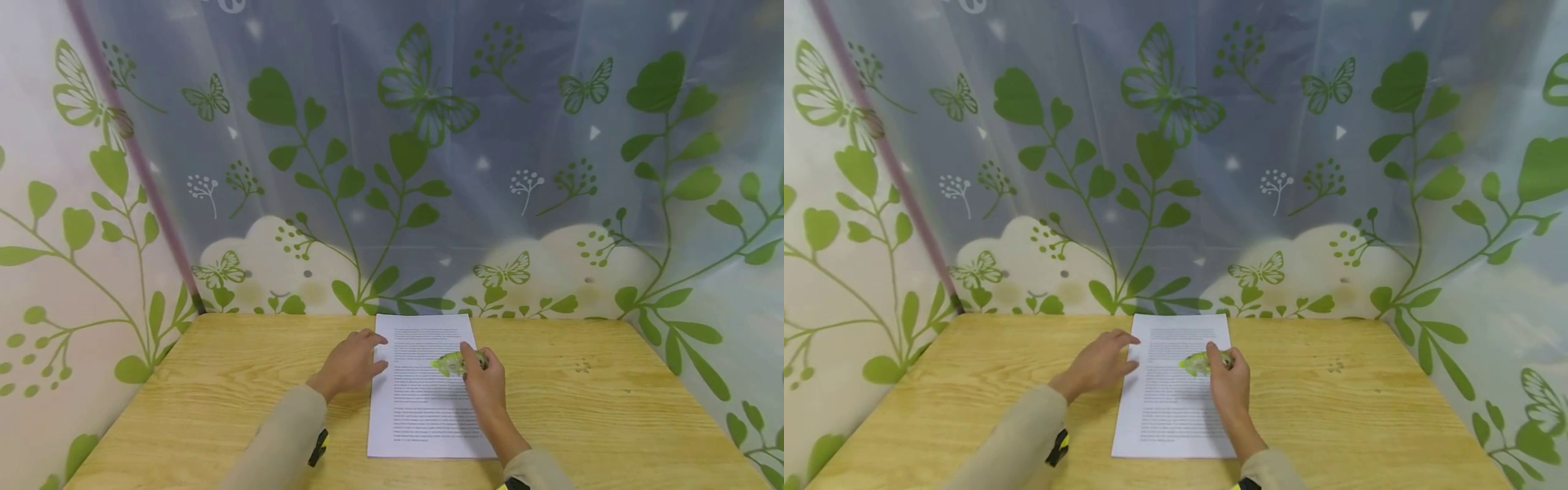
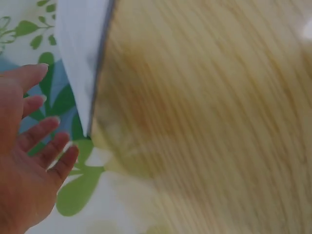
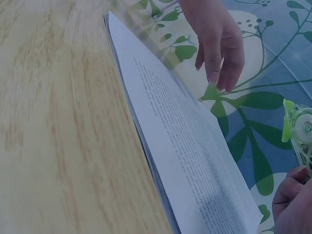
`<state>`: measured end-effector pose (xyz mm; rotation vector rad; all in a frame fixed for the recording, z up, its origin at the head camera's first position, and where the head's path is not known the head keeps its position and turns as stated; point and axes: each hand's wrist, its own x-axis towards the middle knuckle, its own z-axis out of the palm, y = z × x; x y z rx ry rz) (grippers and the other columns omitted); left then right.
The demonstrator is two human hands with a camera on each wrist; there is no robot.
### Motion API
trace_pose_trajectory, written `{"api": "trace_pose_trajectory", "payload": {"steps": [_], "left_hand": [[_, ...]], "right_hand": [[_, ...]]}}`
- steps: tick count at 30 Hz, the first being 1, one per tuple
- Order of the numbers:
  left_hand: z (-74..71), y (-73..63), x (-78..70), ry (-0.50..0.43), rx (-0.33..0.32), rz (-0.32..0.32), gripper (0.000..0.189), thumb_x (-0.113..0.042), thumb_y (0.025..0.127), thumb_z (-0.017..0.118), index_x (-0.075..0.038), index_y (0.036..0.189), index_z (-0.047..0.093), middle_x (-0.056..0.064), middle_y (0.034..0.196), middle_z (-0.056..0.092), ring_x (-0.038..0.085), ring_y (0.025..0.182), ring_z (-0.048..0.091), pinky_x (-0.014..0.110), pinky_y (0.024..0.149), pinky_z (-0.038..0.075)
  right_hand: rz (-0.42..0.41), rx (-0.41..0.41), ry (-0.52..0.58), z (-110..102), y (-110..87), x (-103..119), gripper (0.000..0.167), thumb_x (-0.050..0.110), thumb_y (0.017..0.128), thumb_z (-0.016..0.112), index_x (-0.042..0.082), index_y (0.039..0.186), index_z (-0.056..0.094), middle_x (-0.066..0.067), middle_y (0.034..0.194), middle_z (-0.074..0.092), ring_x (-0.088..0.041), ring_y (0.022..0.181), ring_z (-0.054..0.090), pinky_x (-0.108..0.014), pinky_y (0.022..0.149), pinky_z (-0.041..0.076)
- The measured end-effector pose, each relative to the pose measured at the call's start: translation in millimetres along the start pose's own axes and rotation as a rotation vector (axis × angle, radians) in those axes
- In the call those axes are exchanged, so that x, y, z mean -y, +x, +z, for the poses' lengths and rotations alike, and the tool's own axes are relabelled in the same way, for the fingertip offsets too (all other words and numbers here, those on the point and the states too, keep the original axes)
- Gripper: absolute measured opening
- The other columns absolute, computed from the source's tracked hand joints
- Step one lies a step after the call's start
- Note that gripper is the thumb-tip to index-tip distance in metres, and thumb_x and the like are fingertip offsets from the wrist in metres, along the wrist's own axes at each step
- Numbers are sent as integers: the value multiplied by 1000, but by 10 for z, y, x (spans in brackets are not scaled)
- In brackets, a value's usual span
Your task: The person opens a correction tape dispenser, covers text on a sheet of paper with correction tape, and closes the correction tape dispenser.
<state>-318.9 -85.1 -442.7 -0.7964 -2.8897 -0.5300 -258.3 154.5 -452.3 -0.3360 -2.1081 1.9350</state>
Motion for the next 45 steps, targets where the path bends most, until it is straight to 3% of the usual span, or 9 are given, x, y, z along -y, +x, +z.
{"api": "trace_pose_trajectory", "payload": {"steps": [5, 11, 18, 23, 29, 32, 35, 40, 45], "left_hand": [[64, -11, 78, 144, 61, -42, 55, -41, 94, 57, -13, 140, 48, 13, 144, 42, 38, 129, 39, 53, 100, 35], [159, 7, 187, 199, 105, -77, 58, -49, 97, 47, -19, 146, 40, 14, 151, 32, 41, 136, 26, 56, 107, 22], [181, 37, 252, 152, 165, -5, 57, -47, 100, 41, -18, 148, 37, 15, 153, 28, 41, 138, 22, 55, 109, 16], [172, 57, 247, 193, 229, 43, 55, -44, 101, 39, -18, 150, 34, 12, 154, 27, 38, 139, 21, 55, 110, 17], [142, 30, 240, 157, 306, 48, 55, -44, 102, 34, -19, 151, 31, 10, 156, 23, 37, 141, 19, 55, 109, 17], [135, 8, 249, 123, 310, 53, 55, -44, 103, 33, -18, 151, 30, 11, 156, 21, 37, 141, 16, 56, 110, 14], [126, -11, 263, 110, 313, 59, 55, -44, 103, 31, -18, 152, 28, 11, 157, 19, 37, 142, 14, 56, 110, 12], [124, -9, 284, 89, 323, 70, 55, -43, 104, 30, -17, 152, 26, 12, 158, 16, 38, 142, 11, 56, 110, 9], [214, 8, 351, 61, 329, 76, 63, -52, 101, 31, -19, 154, 22, 11, 159, 11, 38, 143, 5, 57, 110, 4]], "right_hand": [[4, -10, -5, -17, -1, -18, 42, 44, 95, 55, 7, 79, 41, 1, 66, 41, -13, 58, 41, -24, 55, 38], [22, -23, -29, -28, 5, -43, 43, 46, 94, 54, 7, 82, 43, 1, 68, 43, -13, 60, 42, -24, 56, 39], [49, -19, -19, -47, 2, -87, 43, 47, 94, 54, 6, 85, 45, 0, 69, 42, -13, 59, 40, -23, 55, 37], [47, -43, -9, -28, 12, -103, 44, 48, 92, 59, 5, 89, 48, 1, 71, 43, -13, 63, 41, -23, 57, 38], [58, -93, 12, -33, 25, -115, 50, 50, 87, 65, 5, 104, 54, 1, 70, 47, -11, 59, 43, -23, 53, 38], [101, -105, 59, -27, 35, -112, 55, 55, 83, 67, 8, 107, 53, 3, 68, 46, -9, 55, 41, -22, 50, 39], [138, -94, 121, -5, 41, -89, 54, 58, 84, 63, 8, 100, 51, 2, 70, 44, -9, 58, 41, -22, 53, 40], [168, -75, 211, 63, 69, -36, 53, 59, 89, 55, 7, 100, 49, -3, 83, 53, -8, 62, 54, -20, 53, 42], [158, -80, 210, 188, 158, -49, 57, 57, 85, 62, 6, 107, 50, -6, 86, 59, -8, 57, 59, -20, 46, 41]]}}
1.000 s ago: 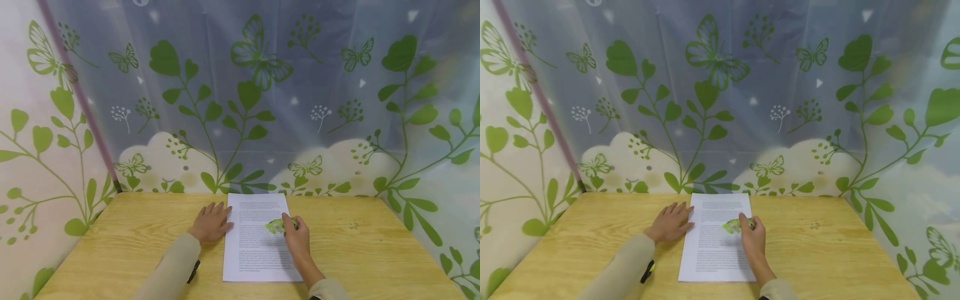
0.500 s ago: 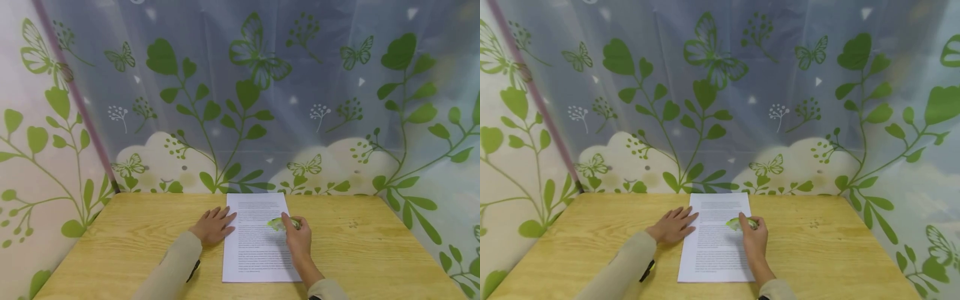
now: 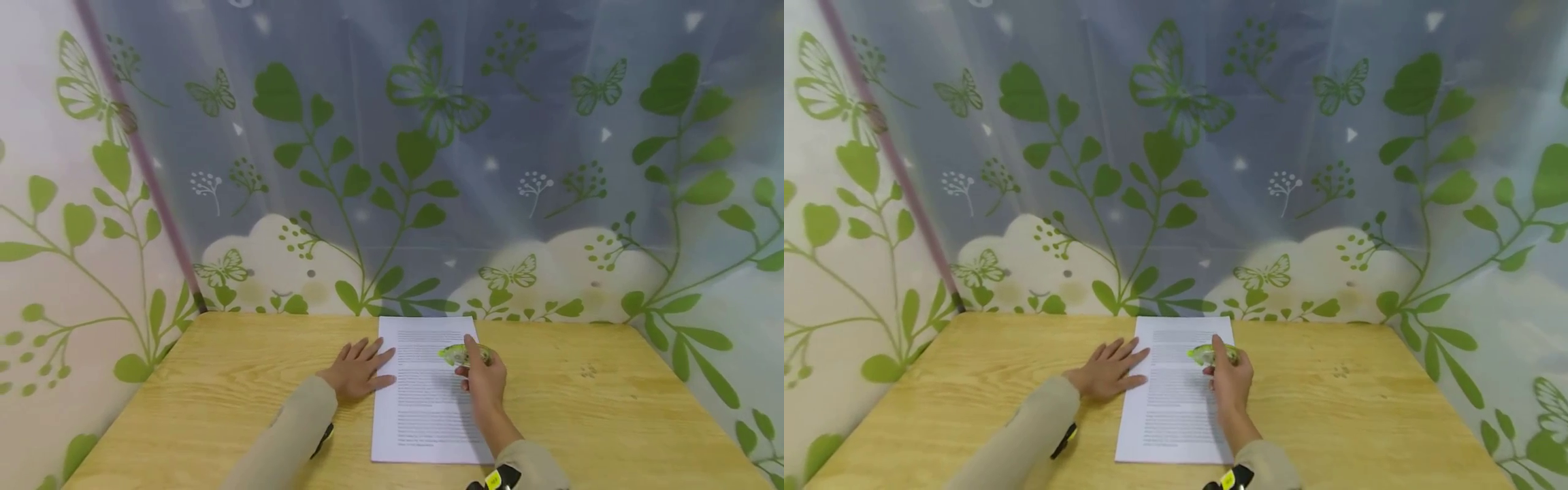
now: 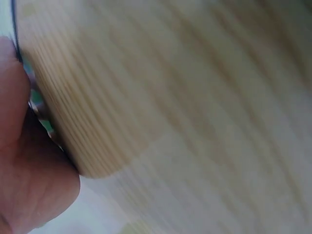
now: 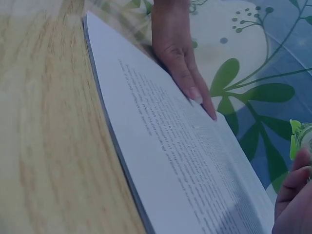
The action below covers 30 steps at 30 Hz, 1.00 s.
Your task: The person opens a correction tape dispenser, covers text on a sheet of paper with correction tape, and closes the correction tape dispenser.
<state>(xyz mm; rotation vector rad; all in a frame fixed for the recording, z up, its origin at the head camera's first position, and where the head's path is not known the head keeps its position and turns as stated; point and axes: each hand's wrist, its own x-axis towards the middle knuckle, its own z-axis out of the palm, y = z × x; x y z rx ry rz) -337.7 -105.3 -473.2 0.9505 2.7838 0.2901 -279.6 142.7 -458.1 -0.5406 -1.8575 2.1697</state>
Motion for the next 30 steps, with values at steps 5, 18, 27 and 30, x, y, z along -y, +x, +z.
{"api": "trace_pose_trajectory", "payload": {"steps": [5, 18, 27, 30], "left_hand": [[52, 49, 39, 0, -6, 10, 73, -63, 96, 32, -22, 154, 20, 10, 159, 8, 36, 143, 4, 56, 111, 3], [9, 35, -92, 24, 13, 9, 71, -60, 96, 37, -21, 153, 23, 10, 159, 12, 36, 143, 7, 57, 110, 8], [12, -9, -76, 228, -56, -5, 71, -63, 94, 35, -23, 153, 26, 9, 157, 18, 35, 140, 22, 57, 107, 23], [10, -9, -62, 222, -60, 8, 70, -63, 95, 34, -24, 152, 27, 6, 157, 19, 33, 140, 23, 59, 106, 23]], "right_hand": [[-54, 25, -82, 197, 89, -110, 60, 52, 78, 73, 5, 106, 49, -5, 71, 59, -11, 52, 54, -22, 42, 40], [-209, 24, -470, 532, 133, -361, 47, 42, 83, 71, 5, 106, 52, -10, 93, 60, -25, 83, 57, -38, 74, 45], [-243, 69, -528, 605, 149, -434, 50, 44, 82, 72, 5, 104, 50, -10, 91, 60, -24, 80, 57, -38, 72, 44], [-257, 68, -546, 624, 159, -441, 50, 46, 83, 70, 6, 102, 48, -9, 89, 60, -23, 78, 57, -37, 70, 45]]}}
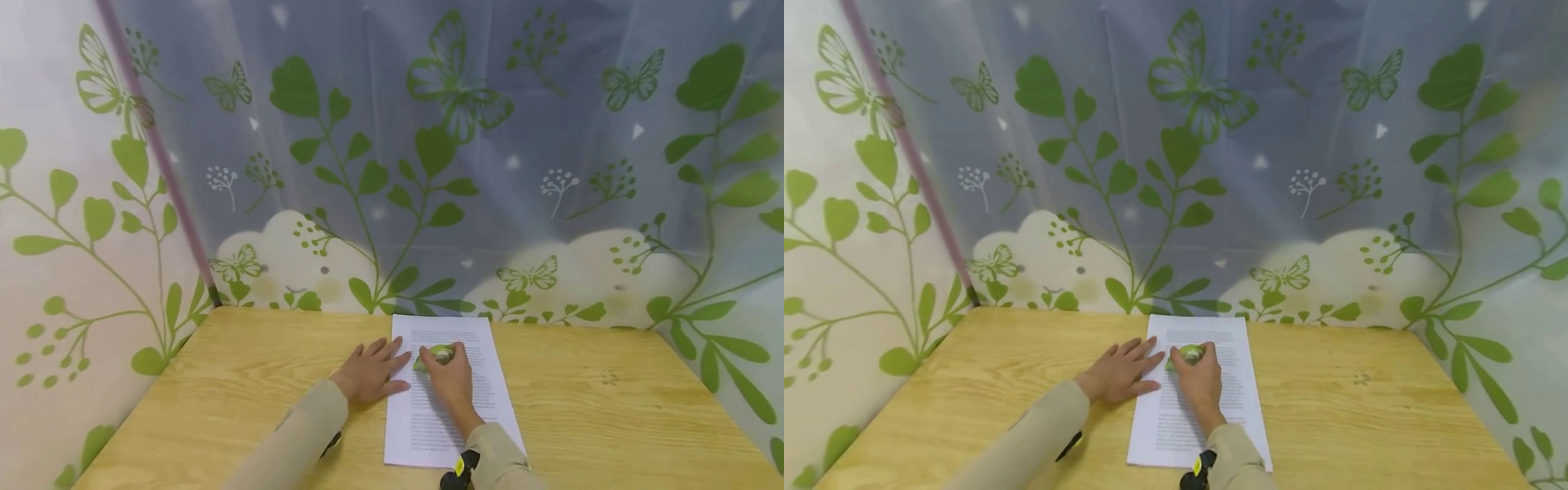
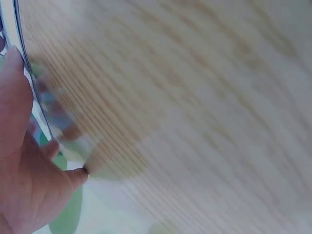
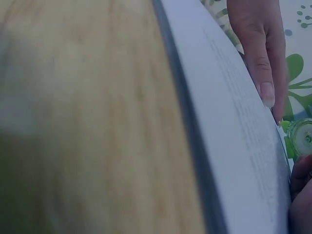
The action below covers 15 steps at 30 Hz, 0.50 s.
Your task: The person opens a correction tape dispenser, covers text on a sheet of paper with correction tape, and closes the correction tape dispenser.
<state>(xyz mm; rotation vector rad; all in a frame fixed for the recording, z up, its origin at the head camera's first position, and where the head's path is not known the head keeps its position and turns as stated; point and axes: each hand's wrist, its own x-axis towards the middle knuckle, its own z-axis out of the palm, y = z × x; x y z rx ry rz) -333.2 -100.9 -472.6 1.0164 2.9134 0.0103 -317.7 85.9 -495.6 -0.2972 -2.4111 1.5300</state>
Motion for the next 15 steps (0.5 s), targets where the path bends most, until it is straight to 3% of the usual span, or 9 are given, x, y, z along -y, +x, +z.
{"api": "trace_pose_trajectory", "payload": {"steps": [7, 15], "left_hand": [[-84, -44, -11, -88, 57, 9, 85, -72, 86, 44, -22, 153, 26, 5, 157, 20, 32, 142, 16, 60, 108, 15], [-77, -30, -8, -84, 86, 4, 99, -79, 75, 51, -23, 153, 25, 5, 158, 18, 32, 142, 15, 61, 107, 15]], "right_hand": [[-3, 12, -13, -5, -1, -11, 52, 48, 83, 69, 6, 103, 47, -9, 89, 60, -23, 78, 58, -37, 70, 45], [-30, -3, -33, -2, -27, -11, 49, 46, 83, 70, 6, 101, 48, -9, 89, 61, -24, 81, 58, -39, 73, 45]]}}
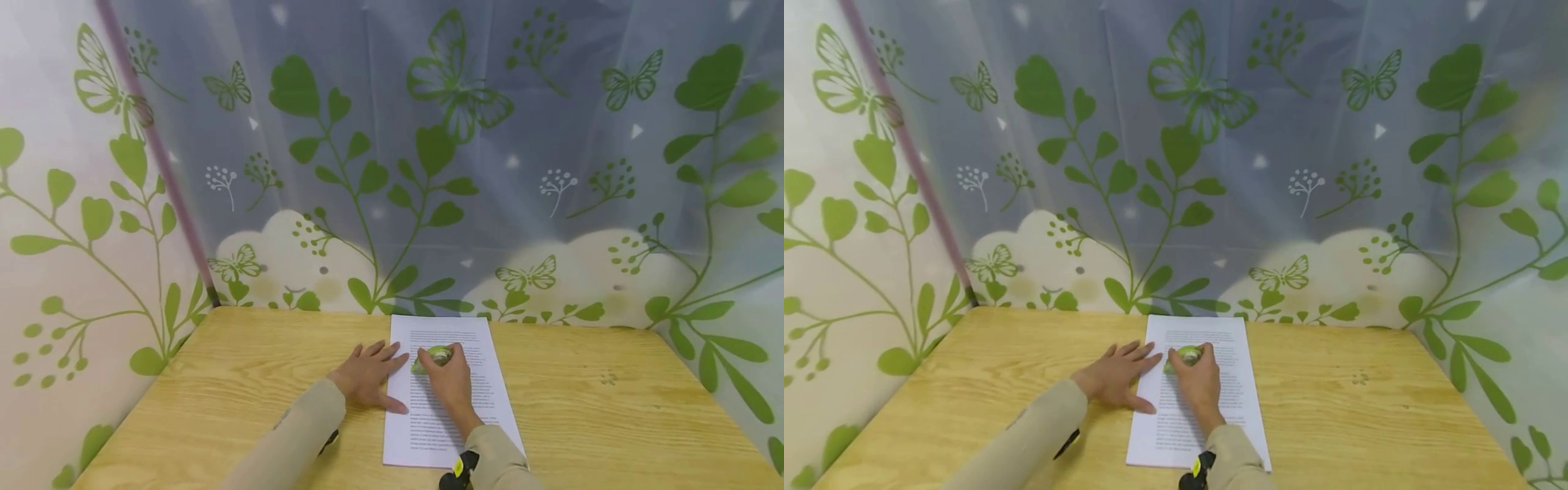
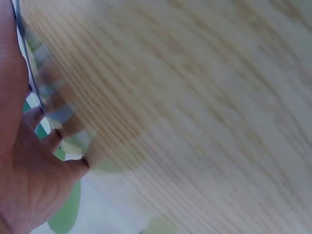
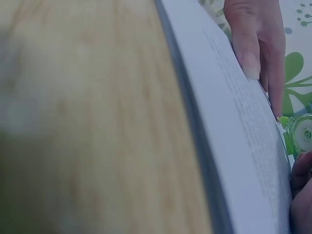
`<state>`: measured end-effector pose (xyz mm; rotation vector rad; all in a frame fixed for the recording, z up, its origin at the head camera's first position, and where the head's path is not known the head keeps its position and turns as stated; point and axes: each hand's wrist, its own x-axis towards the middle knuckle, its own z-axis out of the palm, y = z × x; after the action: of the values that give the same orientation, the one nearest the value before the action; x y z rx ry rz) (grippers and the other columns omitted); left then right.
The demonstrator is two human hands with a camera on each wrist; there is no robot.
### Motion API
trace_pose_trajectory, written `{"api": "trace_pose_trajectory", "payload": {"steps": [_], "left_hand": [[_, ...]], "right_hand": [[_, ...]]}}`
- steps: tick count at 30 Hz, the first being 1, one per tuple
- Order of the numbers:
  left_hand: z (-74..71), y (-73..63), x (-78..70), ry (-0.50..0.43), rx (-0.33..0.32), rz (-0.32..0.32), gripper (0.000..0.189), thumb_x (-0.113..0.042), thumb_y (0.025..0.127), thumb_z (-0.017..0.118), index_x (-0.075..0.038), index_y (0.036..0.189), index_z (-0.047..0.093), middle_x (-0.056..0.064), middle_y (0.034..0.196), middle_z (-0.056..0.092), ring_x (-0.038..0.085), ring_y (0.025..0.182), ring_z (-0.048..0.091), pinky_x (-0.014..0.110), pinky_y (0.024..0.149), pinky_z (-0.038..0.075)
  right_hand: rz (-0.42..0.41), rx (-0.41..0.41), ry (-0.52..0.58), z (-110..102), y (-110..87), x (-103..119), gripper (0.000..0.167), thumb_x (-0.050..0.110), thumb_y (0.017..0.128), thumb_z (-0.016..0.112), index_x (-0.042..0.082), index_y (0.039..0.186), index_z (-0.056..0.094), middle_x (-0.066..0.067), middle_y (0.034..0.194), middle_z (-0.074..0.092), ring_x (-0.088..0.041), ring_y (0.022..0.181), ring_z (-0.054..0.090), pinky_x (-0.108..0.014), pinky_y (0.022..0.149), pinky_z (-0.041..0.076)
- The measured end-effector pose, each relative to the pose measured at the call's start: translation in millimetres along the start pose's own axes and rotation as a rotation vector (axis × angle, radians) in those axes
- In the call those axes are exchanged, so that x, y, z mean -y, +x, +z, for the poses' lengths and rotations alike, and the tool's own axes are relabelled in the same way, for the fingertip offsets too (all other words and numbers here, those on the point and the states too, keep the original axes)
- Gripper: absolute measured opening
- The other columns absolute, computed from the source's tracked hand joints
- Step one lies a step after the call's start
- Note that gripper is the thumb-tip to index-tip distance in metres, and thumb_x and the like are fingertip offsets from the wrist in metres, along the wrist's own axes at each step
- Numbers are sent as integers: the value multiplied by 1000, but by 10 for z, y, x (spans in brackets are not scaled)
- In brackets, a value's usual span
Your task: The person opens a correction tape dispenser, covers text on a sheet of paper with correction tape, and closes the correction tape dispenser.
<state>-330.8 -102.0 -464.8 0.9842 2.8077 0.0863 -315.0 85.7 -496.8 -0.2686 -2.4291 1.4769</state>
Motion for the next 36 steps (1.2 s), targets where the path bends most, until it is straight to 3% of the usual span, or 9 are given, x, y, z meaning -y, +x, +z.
{"api": "trace_pose_trajectory", "payload": {"steps": [10, 17, 25, 36], "left_hand": [[-5, 2, -12, 37, -10, -11, 104, -84, 71, 49, -24, 153, 26, 5, 158, 18, 33, 142, 16, 61, 107, 17], [7, -12, -31, 23, -6, -29, 103, -83, 70, 50, -25, 152, 27, 11, 157, 18, 39, 141, 16, 61, 107, 17], [-6, -10, -41, 43, 14, -47, 106, -84, 68, 51, -26, 153, 26, 12, 157, 18, 39, 141, 16, 60, 107, 17], [-17, -17, -51, 59, 22, -40, 108, -85, 68, 50, -24, 153, 24, 13, 157, 17, 40, 140, 16, 61, 107, 18]], "right_hand": [[-25, 14, -21, 0, 5, 20, 50, 46, 82, 71, 6, 100, 48, -8, 86, 61, -23, 77, 58, -38, 71, 46], [-21, 32, -35, 10, -15, 20, 52, 48, 82, 71, 7, 100, 47, -7, 83, 61, -20, 72, 57, -36, 65, 45], [-23, 45, -71, 23, -15, 60, 52, 44, 82, 72, 5, 105, 46, -11, 89, 63, -23, 78, 60, -41, 73, 48], [-71, 50, -117, 3, -9, 110, 50, 36, 83, 73, 1, 105, 45, -13, 88, 62, -24, 79, 61, -40, 73, 49]]}}
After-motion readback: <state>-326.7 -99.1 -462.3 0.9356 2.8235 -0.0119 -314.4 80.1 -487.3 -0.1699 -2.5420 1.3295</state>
